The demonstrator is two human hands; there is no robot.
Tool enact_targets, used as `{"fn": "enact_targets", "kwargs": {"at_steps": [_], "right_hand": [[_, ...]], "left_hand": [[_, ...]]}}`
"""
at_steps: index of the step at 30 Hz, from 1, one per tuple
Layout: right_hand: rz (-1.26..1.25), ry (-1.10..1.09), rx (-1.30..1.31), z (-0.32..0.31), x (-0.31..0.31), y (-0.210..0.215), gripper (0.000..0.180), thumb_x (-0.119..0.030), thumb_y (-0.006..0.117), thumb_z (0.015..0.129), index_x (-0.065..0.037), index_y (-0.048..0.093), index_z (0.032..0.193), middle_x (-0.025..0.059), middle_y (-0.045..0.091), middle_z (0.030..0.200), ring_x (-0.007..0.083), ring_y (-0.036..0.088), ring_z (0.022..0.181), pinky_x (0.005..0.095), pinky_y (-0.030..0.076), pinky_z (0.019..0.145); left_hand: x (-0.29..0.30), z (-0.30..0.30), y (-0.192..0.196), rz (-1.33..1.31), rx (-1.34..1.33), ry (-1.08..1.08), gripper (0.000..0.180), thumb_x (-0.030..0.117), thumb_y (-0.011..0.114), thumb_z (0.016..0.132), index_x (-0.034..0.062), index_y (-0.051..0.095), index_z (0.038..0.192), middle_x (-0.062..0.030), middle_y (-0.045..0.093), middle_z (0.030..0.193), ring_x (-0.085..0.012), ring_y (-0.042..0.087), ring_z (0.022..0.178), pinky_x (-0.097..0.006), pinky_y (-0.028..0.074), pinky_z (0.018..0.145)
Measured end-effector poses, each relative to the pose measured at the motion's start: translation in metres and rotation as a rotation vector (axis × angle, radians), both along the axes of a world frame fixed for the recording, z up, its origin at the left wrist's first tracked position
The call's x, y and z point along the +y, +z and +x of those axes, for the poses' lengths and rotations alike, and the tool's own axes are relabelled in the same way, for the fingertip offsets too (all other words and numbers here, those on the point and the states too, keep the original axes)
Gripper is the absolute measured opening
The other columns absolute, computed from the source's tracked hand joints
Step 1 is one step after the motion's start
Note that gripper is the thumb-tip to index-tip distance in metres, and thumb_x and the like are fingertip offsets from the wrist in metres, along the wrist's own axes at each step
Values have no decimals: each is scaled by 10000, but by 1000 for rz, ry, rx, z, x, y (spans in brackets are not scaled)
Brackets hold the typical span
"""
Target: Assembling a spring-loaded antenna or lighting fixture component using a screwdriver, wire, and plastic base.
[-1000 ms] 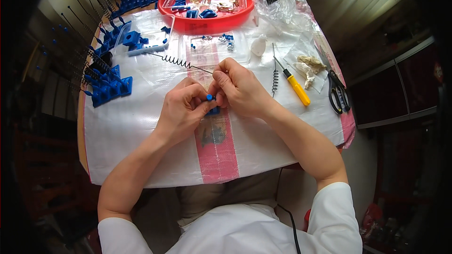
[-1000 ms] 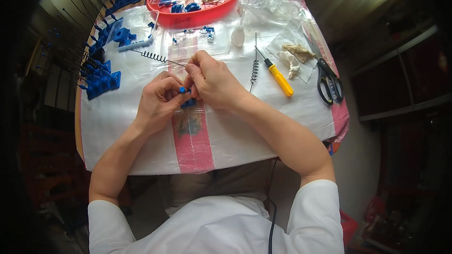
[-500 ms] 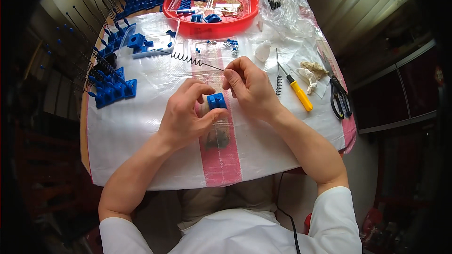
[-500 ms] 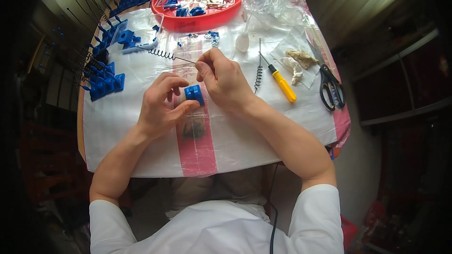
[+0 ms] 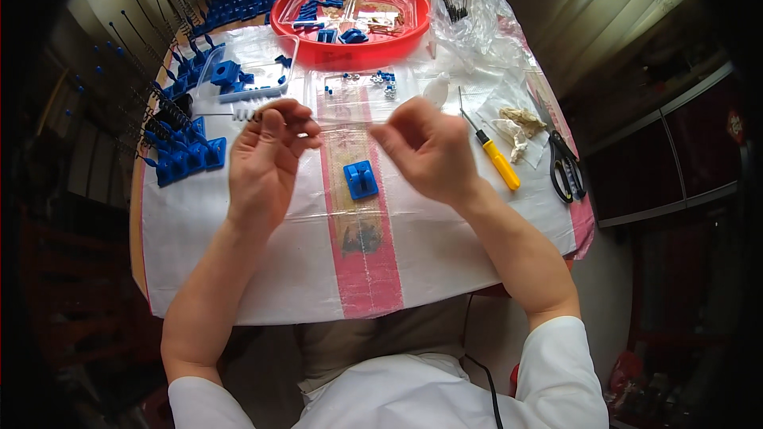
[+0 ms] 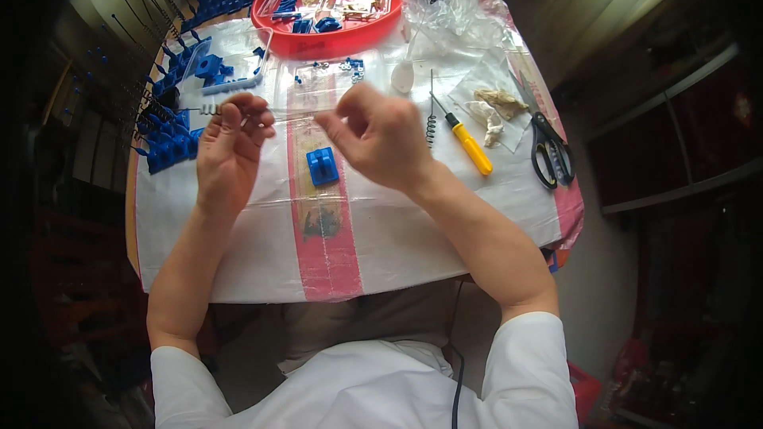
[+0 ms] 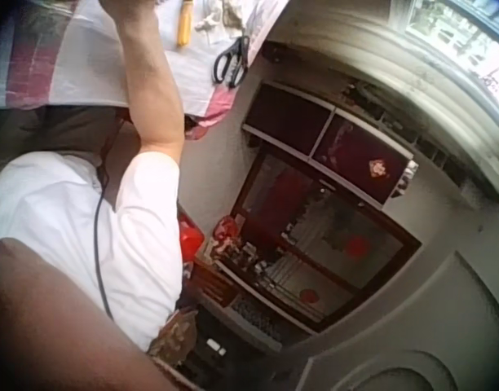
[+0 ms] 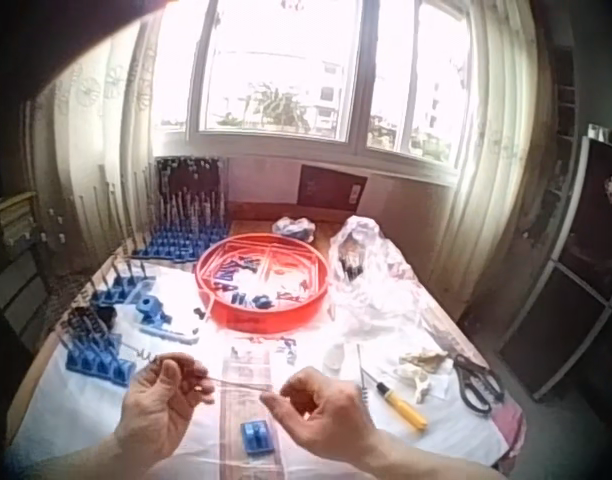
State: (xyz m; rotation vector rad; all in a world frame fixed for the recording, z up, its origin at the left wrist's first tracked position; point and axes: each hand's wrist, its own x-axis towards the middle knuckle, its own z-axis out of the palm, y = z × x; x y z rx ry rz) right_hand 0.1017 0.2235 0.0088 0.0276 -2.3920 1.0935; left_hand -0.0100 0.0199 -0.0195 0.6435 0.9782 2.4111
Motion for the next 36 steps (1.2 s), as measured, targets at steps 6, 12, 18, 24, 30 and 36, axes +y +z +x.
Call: {"fn": "enact_targets", "kwargs": {"at_steps": [6,12,18,24,30,36], "right_hand": [[19,-351,55,0,59,42,388,-298,790,766,0,577,896,102,617,794,183,599,720,320,498,654],[154,-413,-387,-3,85,30,710,-411,851,702,61,607,1173,195,654,1074,270,642,990,346,509,867],[175,-407,-440,-24,85,9,614,-380,853,696,48,634,1078,192,664,1061,263,650,959,338,507,855],[157,-420,-474,-34,87,9,396,-288,802,693,32,654,876,201,687,884,268,673,851,363,517,769],[278,-363,-440,-25,86,32,334,-251,749,688,36,633,814,167,666,763,255,662,727,360,518,687],[121,-117,-449,-15,61,41,324,-221,734,753,58,639,888,152,676,791,230,663,739,341,518,687]], "left_hand": [[-9,-12,9,-1,-35,97,311,208,513,1018,-32,561,1210,-142,655,1030,-196,666,899,-294,575,800],[-9,-12,12,-54,-16,114,349,221,534,1005,-16,543,1261,-114,658,1029,-151,652,870,-221,556,742],[-11,-15,13,-43,-30,113,337,219,540,1002,0,554,1258,-114,670,1028,-148,653,851,-230,554,723],[-11,-14,13,-24,-17,106,318,221,535,1008,11,564,1245,-113,673,1014,-164,660,859,-255,561,727],[-9,-14,9,-101,-46,185,285,196,520,1018,-11,565,1208,-121,668,979,-186,678,848,-288,585,727],[-3,-19,-6,-161,-73,279,265,188,507,1022,-21,560,1176,-138,660,988,-202,681,866,-308,589,796]]}}
